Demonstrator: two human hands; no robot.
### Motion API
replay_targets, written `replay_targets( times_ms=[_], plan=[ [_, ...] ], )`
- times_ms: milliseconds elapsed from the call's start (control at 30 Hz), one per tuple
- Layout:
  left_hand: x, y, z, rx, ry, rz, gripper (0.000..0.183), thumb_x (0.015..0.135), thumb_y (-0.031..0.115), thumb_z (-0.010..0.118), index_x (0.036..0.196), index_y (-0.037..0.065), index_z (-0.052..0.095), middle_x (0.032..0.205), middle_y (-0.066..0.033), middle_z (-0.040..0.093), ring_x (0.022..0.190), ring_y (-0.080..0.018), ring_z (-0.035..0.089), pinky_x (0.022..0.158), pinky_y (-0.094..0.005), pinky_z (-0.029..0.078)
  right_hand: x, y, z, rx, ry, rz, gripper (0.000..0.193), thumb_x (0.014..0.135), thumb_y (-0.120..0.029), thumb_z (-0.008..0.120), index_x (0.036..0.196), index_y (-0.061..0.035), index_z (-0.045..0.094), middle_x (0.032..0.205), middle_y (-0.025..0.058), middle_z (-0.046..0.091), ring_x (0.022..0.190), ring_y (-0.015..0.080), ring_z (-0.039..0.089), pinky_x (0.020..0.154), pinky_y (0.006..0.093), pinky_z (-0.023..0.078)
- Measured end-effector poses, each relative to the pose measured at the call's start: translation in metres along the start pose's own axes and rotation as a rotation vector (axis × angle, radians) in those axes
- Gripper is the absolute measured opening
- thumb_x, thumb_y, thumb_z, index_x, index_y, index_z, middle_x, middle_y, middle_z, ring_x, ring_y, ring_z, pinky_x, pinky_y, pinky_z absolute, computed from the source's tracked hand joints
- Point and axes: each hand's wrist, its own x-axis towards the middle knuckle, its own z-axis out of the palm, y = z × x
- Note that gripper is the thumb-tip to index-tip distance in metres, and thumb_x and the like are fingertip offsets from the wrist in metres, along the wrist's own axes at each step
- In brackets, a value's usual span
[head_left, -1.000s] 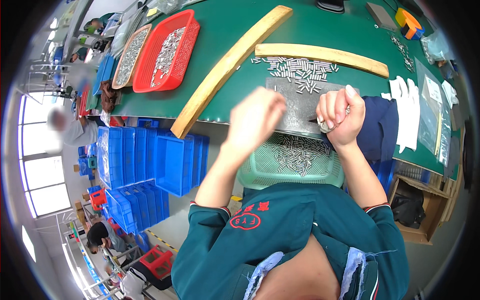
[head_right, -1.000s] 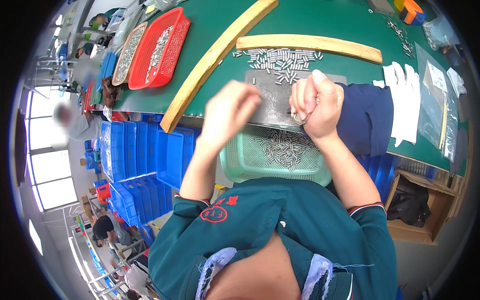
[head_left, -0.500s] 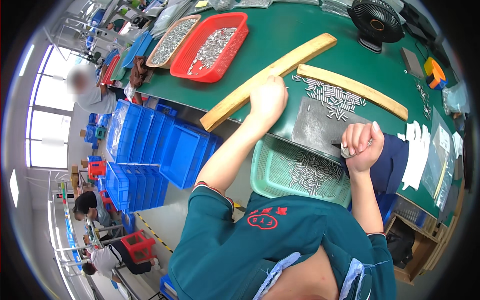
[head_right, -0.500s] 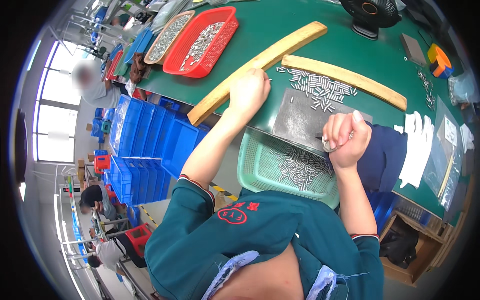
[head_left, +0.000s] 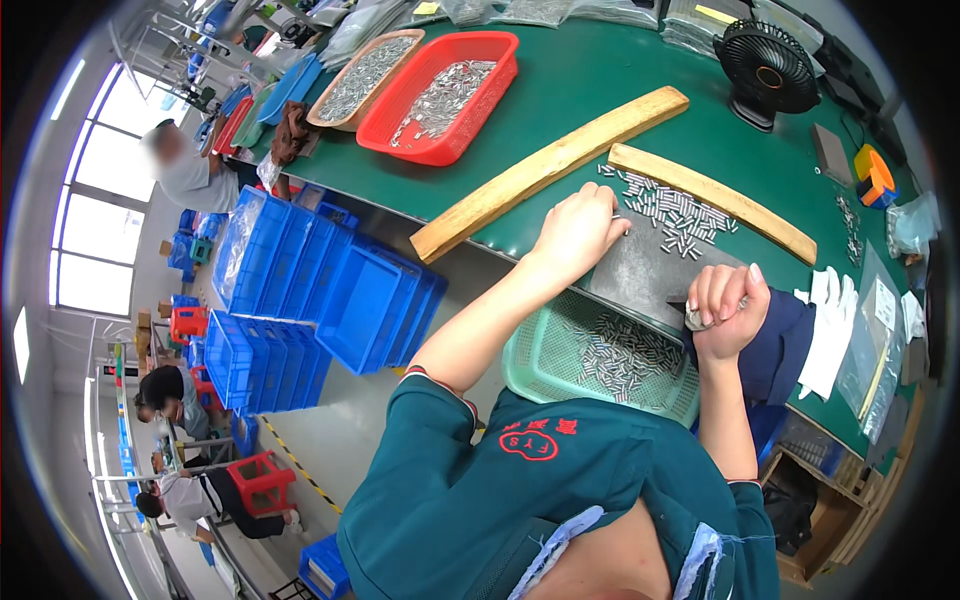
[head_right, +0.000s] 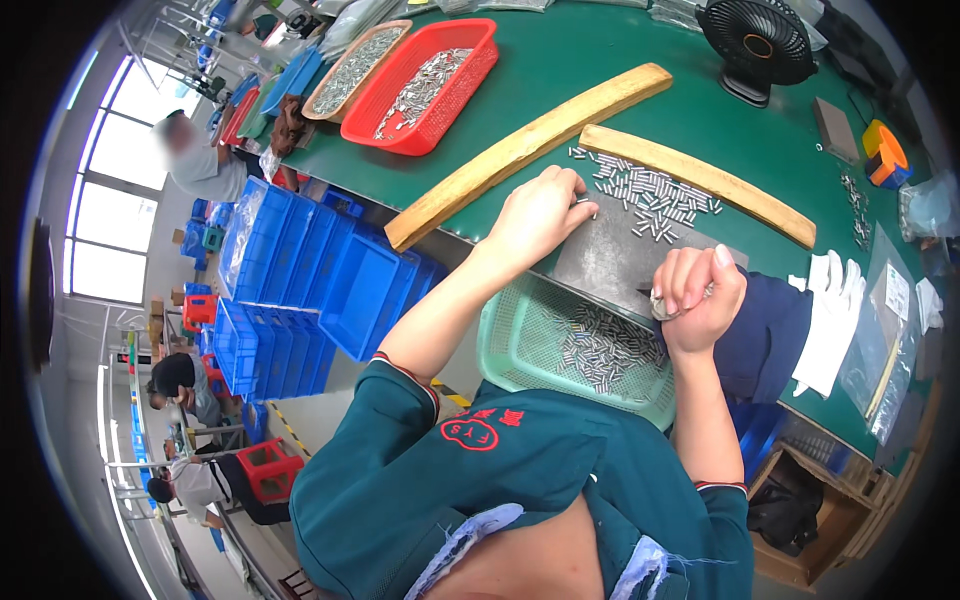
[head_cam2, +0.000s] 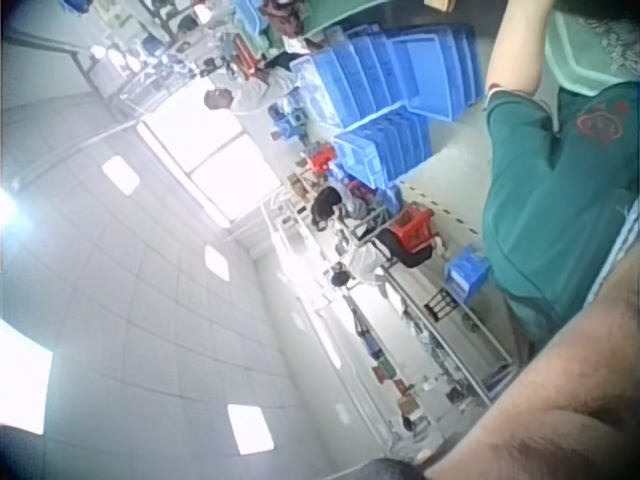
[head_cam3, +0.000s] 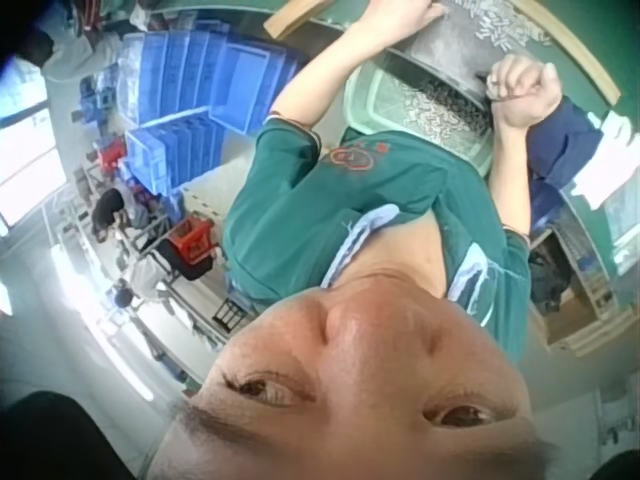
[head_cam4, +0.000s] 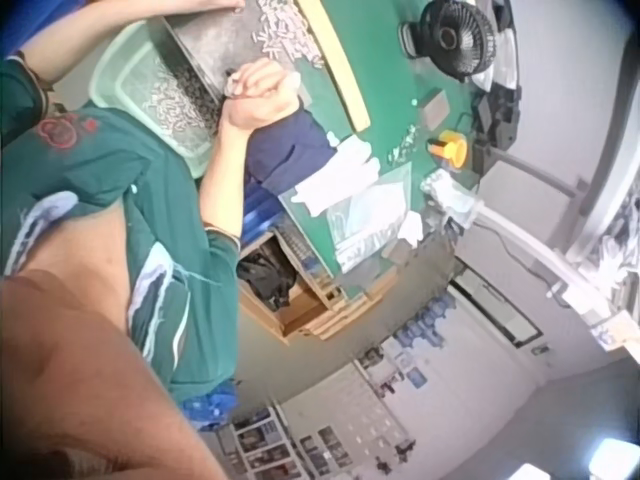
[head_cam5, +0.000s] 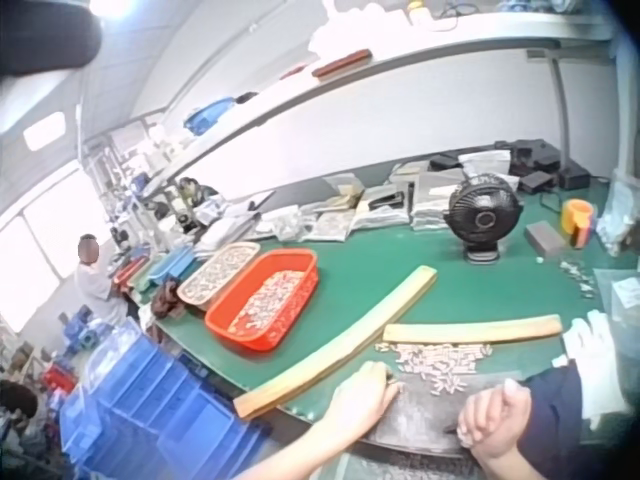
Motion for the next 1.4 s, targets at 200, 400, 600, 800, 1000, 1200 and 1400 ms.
replay_targets(
  times_ms=[200, 400, 600, 800, 1000, 1200, 1400],
  plan=[
    [0.000, 0.005, -0.001, 0.069, 0.019, 0.118, 0.008, 0.078, 0.015, 0.059, 0.080, 0.008, 0.057, 0.080, -0.0088, 0.056, 0.081, -0.0273, 0.058, 0.070, -0.0383, 0.048, 0.002, 0.000, 0.003, 0.008, 0.026, -0.004, 0.047, 0.092, -0.022, 0.030, 0.046, -0.0094, 0.030, 0.039, 0.0038, 0.031, 0.035, 0.0130, 0.031, 0.040, 0.0282, 0.034],
    [-0.010, 0.012, -0.003, 0.014, -0.002, 0.024, 0.009, 0.079, 0.016, 0.060, 0.080, 0.007, 0.059, 0.078, -0.0070, 0.058, 0.076, -0.0250, 0.060, 0.067, -0.0350, 0.048, 0.002, 0.001, 0.000, -0.015, 0.033, -0.013, 0.048, 0.091, -0.022, 0.030, 0.045, -0.0089, 0.030, 0.038, 0.0041, 0.032, 0.034, 0.0124, 0.031, 0.039, 0.0279, 0.034],
    [-0.014, 0.022, -0.001, 0.002, -0.020, -0.027, 0.010, 0.078, 0.015, 0.060, 0.083, 0.006, 0.059, 0.082, -0.0095, 0.058, 0.079, -0.0268, 0.059, 0.068, -0.0374, 0.048, 0.000, 0.000, 0.000, -0.020, 0.018, -0.019, 0.048, 0.091, -0.022, 0.032, 0.045, -0.0086, 0.030, 0.039, 0.0039, 0.033, 0.034, 0.0121, 0.031, 0.039, 0.0274, 0.033],
    [-0.035, 0.048, -0.001, -0.214, -0.274, 0.079, 0.011, 0.077, 0.015, 0.063, 0.082, 0.005, 0.060, 0.081, -0.0094, 0.058, 0.074, -0.0269, 0.060, 0.065, -0.0364, 0.048, 0.000, 0.001, -0.003, 0.089, 0.035, 0.003, 0.049, 0.092, -0.022, 0.032, 0.045, -0.0088, 0.031, 0.039, 0.0046, 0.034, 0.033, 0.0118, 0.030, 0.039, 0.0270, 0.033],
    [-0.043, 0.046, 0.006, -0.324, -0.176, 0.123, 0.011, 0.075, 0.008, 0.067, 0.084, 0.004, 0.063, 0.075, -0.0052, 0.055, 0.059, -0.0140, 0.054, 0.056, -0.0270, 0.045, 0.002, -0.001, 0.000, 0.072, 0.040, -0.003, 0.049, 0.092, -0.022, 0.032, 0.044, -0.0090, 0.031, 0.037, 0.0044, 0.033, 0.032, 0.0113, 0.030, 0.037, 0.0264, 0.032],
    [-0.042, 0.050, 0.006, -0.311, -0.207, 0.067, 0.009, 0.075, 0.007, 0.067, 0.082, 0.003, 0.063, 0.074, -0.0061, 0.056, 0.057, -0.0129, 0.054, 0.055, -0.0257, 0.045, 0.001, -0.001, -0.001, 0.091, 0.048, -0.004, 0.049, 0.092, -0.021, 0.032, 0.044, -0.0088, 0.031, 0.038, 0.0039, 0.034, 0.033, 0.0107, 0.031, 0.037, 0.0262, 0.033],
    [-0.043, 0.047, 0.008, -0.299, -0.197, 0.102, 0.009, 0.074, 0.007, 0.067, 0.080, 0.003, 0.063, 0.073, -0.0063, 0.055, 0.057, -0.0130, 0.054, 0.054, -0.0263, 0.044, 0.001, 0.001, 0.001, -0.003, -0.031, -0.050, 0.048, 0.092, -0.018, 0.034, 0.044, -0.0074, 0.034, 0.038, 0.0038, 0.035, 0.034, 0.0107, 0.033, 0.037, 0.0253, 0.030]
  ],
)
